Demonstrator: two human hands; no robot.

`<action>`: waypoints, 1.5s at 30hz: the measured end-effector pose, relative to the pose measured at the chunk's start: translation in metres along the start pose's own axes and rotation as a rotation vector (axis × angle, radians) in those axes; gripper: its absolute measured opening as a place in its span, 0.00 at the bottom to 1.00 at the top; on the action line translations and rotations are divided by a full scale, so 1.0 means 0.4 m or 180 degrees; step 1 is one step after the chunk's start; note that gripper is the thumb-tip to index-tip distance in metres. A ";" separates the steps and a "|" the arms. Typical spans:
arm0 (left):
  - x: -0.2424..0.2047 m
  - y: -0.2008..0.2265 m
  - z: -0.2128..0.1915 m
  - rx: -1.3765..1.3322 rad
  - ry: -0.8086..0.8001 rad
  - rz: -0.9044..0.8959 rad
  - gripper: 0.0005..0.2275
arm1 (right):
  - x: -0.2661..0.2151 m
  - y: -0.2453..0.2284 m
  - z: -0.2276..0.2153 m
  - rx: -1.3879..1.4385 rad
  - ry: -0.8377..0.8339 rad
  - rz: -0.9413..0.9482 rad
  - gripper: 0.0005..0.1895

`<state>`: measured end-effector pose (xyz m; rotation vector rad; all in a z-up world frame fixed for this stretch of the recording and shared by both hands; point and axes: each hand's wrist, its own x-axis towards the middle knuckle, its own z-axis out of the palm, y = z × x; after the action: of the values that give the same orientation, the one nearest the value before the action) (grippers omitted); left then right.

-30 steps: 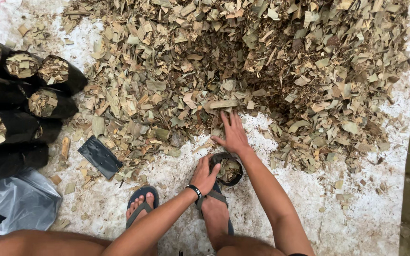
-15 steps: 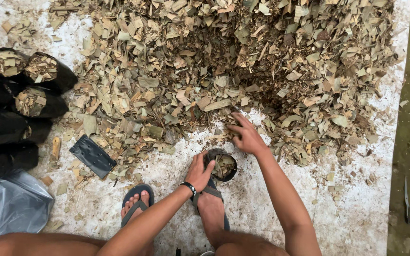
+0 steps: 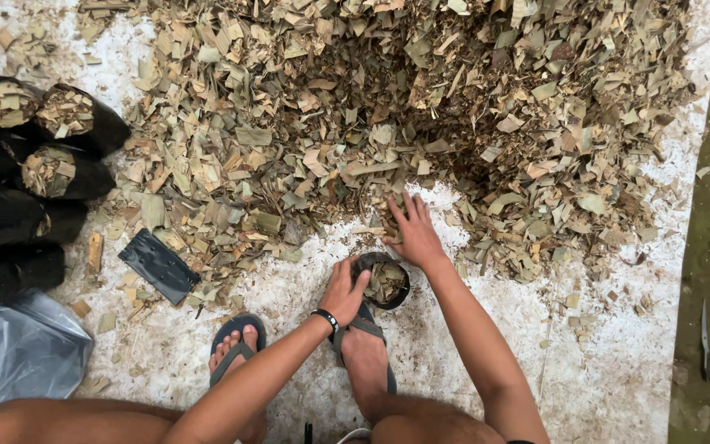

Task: The person scoops wood chips from a large pile on the floor and packs them into small black plastic pots. They press the chips down by hand to compact them, then place the filled pots into a group of similar pots nearby.

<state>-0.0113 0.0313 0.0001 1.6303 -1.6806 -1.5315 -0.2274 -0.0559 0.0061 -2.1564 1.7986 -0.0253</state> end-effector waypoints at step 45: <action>-0.010 0.042 -0.035 0.0098 0.0567 0.0463 0.14 | -0.289 -0.105 -0.033 0.3611 -0.0285 0.0617 0.16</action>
<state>-0.0070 0.0244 0.0209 1.5711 -1.6926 -1.2594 -0.2137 0.0580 0.0523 -1.1445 1.3761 -0.7007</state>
